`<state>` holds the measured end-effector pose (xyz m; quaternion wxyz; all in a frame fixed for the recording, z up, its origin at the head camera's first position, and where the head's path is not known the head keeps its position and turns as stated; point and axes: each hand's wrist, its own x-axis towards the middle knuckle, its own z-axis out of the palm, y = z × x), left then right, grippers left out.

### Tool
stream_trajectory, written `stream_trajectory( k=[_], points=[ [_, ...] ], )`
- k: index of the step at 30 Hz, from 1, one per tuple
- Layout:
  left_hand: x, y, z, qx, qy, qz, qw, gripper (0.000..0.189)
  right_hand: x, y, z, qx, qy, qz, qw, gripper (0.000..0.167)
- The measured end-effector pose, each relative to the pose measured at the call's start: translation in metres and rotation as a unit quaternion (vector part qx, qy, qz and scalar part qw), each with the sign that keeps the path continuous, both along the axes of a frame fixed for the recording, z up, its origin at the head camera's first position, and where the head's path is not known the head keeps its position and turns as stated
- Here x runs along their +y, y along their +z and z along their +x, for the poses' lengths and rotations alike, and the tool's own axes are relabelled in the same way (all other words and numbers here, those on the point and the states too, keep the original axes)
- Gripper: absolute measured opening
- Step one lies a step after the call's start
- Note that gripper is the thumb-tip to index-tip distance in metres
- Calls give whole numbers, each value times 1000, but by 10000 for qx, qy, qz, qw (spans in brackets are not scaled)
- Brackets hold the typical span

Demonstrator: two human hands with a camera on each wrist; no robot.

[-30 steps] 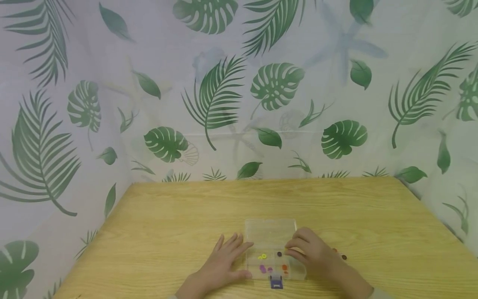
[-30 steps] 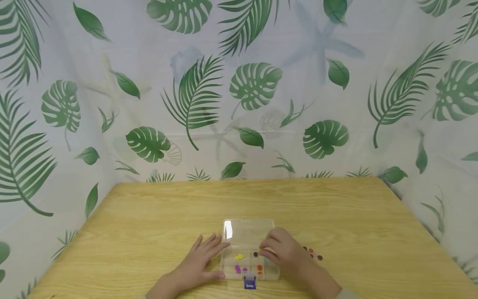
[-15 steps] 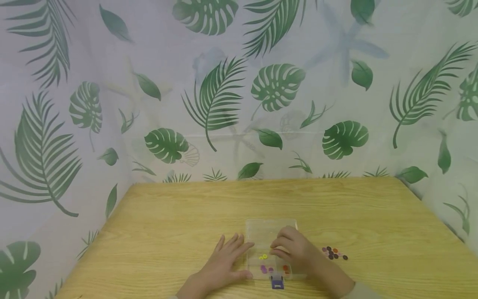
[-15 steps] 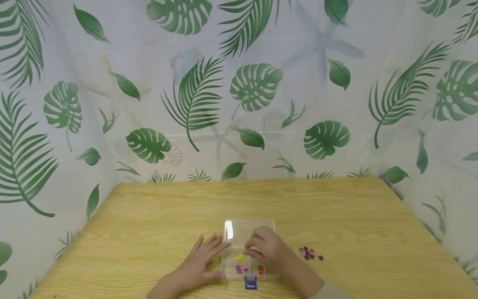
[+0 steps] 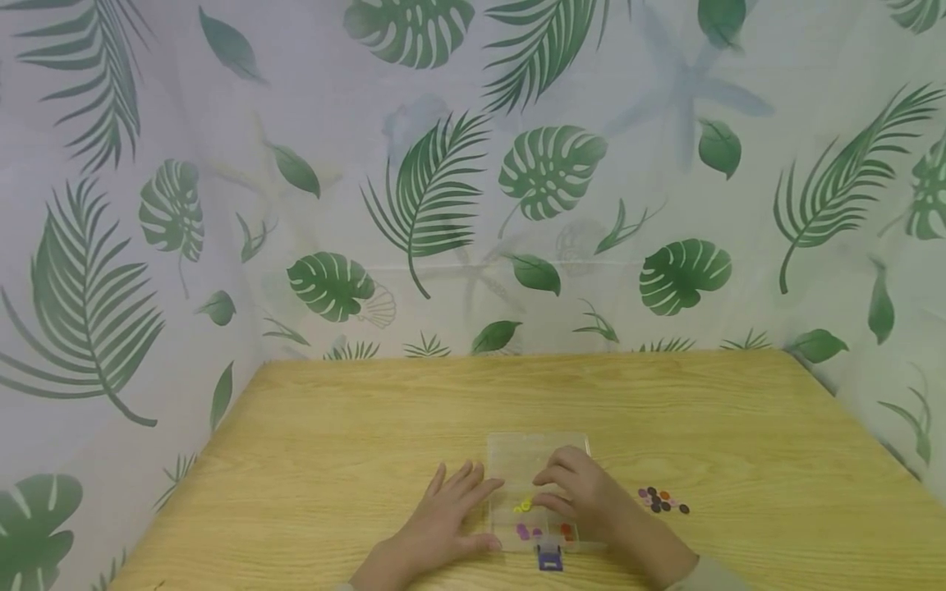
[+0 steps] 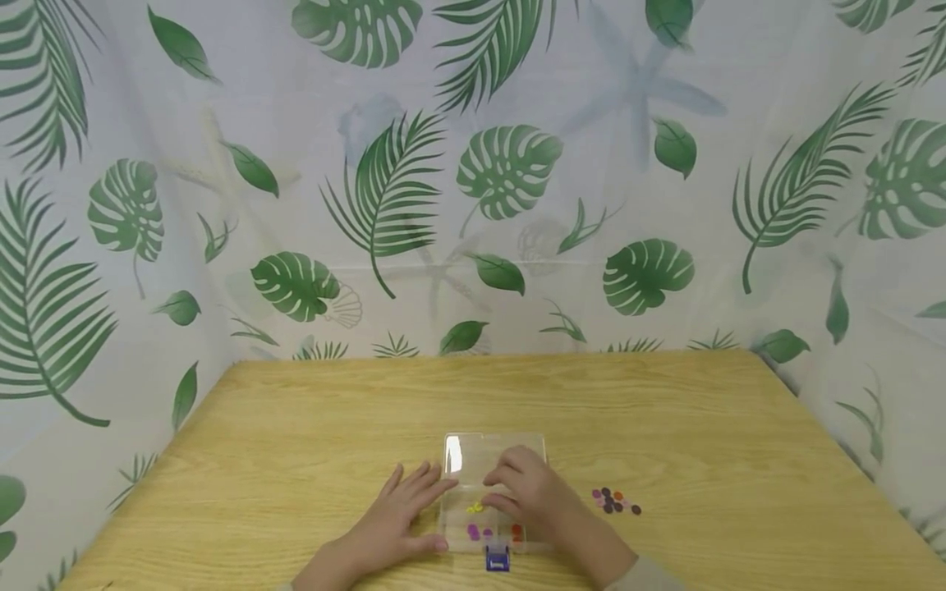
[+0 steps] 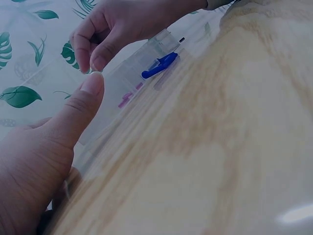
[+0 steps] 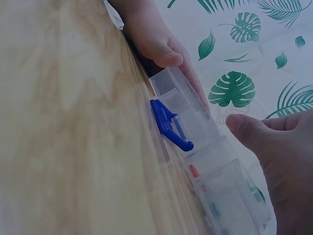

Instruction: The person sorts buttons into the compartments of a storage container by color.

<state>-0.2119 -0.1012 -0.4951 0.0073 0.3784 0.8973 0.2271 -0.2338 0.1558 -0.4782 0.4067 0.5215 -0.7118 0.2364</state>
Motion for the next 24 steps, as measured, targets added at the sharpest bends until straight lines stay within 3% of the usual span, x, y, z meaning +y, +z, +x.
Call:
stream_trajectory(
  k=[5,11,13,18,24],
  points=[
    [1,0,0,3,-3,-15,10000,69,9,-2,1,58,-73,-231,9997,29],
    [1,1,2,-28,70,38,10000,70,34,-2,11,-530,-610,-247,9964,33],
    [1,1,2,-19,102,35,9999,70,40,-2,13,-536,-752,-294,9953,35],
    [1,0,1,4,107,41,9999,71,54,-3,15,-283,-681,-468,9962,37],
    [2,0,2,62,69,96,9999,71,73,-4,21,-561,-870,-432,9937,38]
  ],
)
